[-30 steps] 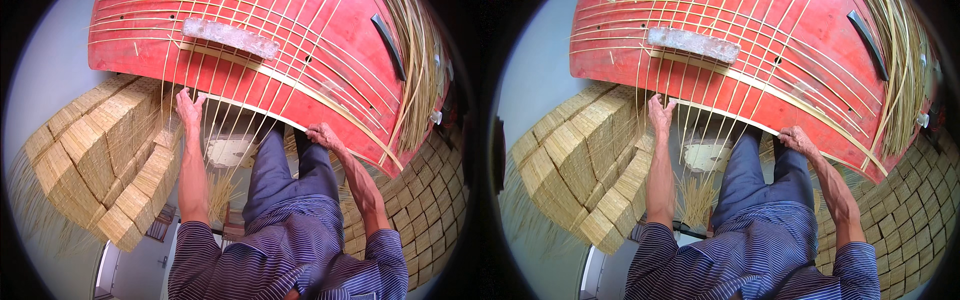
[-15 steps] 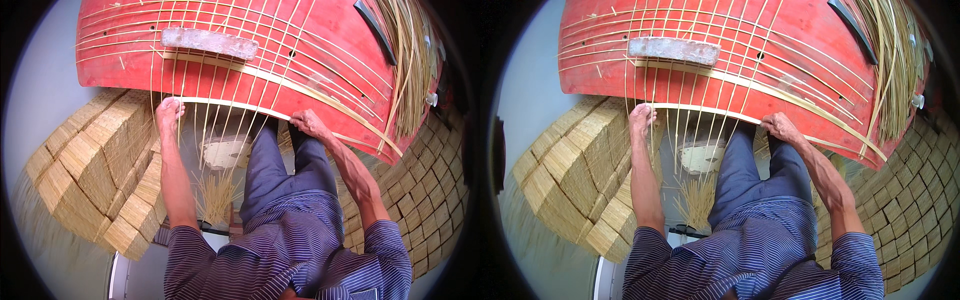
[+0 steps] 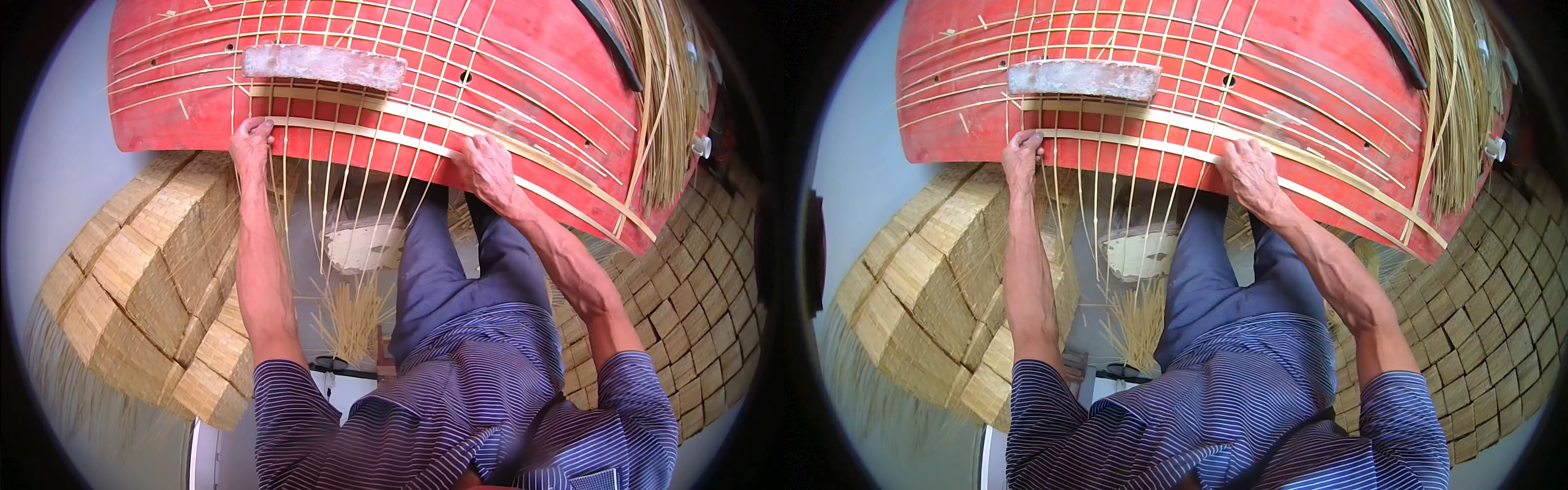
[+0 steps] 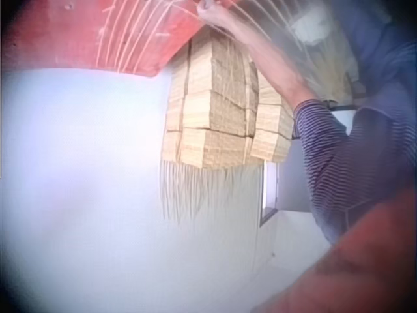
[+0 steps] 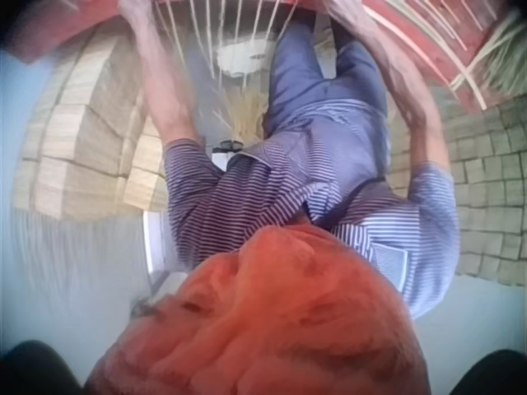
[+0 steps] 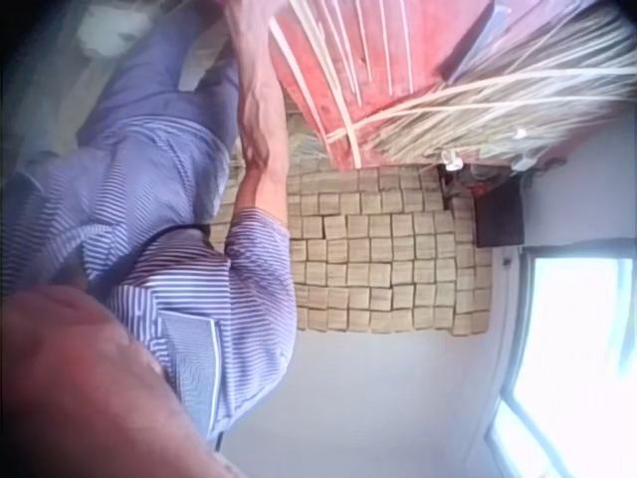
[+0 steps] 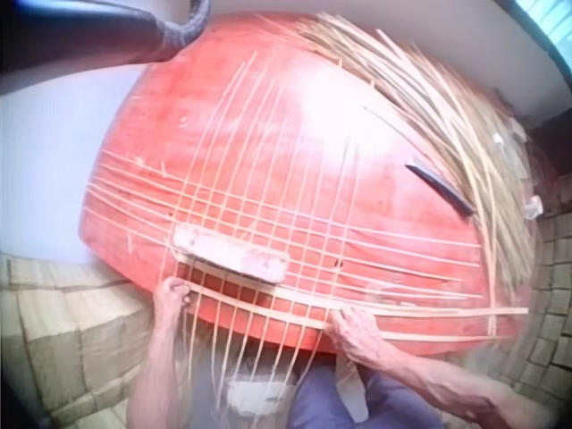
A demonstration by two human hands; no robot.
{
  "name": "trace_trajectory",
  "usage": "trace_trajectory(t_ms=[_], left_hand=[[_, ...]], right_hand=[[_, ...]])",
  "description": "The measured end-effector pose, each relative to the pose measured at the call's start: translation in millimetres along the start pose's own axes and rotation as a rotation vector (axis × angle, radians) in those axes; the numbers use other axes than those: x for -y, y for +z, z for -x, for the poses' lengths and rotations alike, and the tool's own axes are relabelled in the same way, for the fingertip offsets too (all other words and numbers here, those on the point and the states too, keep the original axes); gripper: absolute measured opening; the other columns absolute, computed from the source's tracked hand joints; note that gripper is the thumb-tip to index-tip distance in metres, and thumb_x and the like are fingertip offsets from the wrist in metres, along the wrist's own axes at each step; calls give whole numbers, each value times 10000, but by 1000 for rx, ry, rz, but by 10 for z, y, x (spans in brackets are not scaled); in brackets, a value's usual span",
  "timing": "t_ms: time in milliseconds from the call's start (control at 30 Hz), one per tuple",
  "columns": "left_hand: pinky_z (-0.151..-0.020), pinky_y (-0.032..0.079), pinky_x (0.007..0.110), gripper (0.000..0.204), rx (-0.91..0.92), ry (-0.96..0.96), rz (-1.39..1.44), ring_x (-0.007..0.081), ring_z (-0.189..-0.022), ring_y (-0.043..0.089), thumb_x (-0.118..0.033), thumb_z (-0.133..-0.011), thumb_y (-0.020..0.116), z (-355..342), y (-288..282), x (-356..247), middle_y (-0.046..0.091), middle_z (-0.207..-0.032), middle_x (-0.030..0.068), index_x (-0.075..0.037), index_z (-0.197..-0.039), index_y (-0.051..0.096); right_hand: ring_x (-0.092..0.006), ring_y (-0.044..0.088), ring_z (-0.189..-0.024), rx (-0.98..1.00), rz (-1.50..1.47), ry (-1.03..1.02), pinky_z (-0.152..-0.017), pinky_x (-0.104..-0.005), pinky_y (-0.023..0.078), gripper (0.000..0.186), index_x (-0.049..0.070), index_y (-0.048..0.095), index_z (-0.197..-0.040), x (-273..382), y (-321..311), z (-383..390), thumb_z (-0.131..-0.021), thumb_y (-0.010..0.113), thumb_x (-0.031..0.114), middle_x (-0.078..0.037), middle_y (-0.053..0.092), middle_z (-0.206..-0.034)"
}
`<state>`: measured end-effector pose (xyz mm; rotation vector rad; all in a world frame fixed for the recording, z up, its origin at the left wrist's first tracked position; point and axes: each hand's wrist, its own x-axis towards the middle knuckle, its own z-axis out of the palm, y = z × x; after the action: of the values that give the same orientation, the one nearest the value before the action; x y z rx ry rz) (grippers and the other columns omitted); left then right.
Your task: The person weaves thin bamboo strips on a red work surface, interlacing them into a grid pattern. They repeatedly pick up strips, thread them through existing weaves, and press them into place to build the mat.
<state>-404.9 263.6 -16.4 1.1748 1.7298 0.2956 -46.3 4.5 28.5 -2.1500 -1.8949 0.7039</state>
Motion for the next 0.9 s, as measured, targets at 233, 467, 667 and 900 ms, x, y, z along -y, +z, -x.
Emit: trace_trajectory(t_ms=[233, 467, 667, 900], left_hand=[[-722, 533, 332, 267, -82, 165, -261, 190, -742, 681, -183, -801, 737, -65, 106, -40, 740, -827, 143, 10, -985, 750], [-717, 527, 373, 250, -112, 223, -314, 272, -743, 701, -182, -818, 698, 28, 108, -206, 730, -840, 210, 17, -961, 749], [-720, 517, 402, 240, -129, 297, -393, 333, -739, 699, -180, -828, 682, -31, 153, -393, 714, -816, 234, 26, -932, 750], [-824, 487, 468, 268, -40, 684, -1047, 333, -921, 642, -61, -835, 612, 239, 381, -542, 659, -1025, 179, -15, -1092, 672]], right_hand=[[-284, 588, -809, 99, 181, -169, -653, -420, 480, 310, 48, 557, -931, 378, 261, -881, -762, 701, 264, -123, 548, -880], [-255, 580, -707, 120, 308, -230, -562, -391, 471, 181, 34, 560, -870, 394, 406, -943, -750, 611, 159, -120, 520, -778], [-262, 601, -699, 104, 330, -252, -551, -394, 473, 214, -2, 581, -932, 386, 404, -989, -771, 597, 138, -132, 549, -792], [-277, 637, -697, 275, 241, -249, -563, -404, 505, 269, -44, 583, -1022, 307, 383, -1087, -811, 568, 123, -159, 586, -809]])
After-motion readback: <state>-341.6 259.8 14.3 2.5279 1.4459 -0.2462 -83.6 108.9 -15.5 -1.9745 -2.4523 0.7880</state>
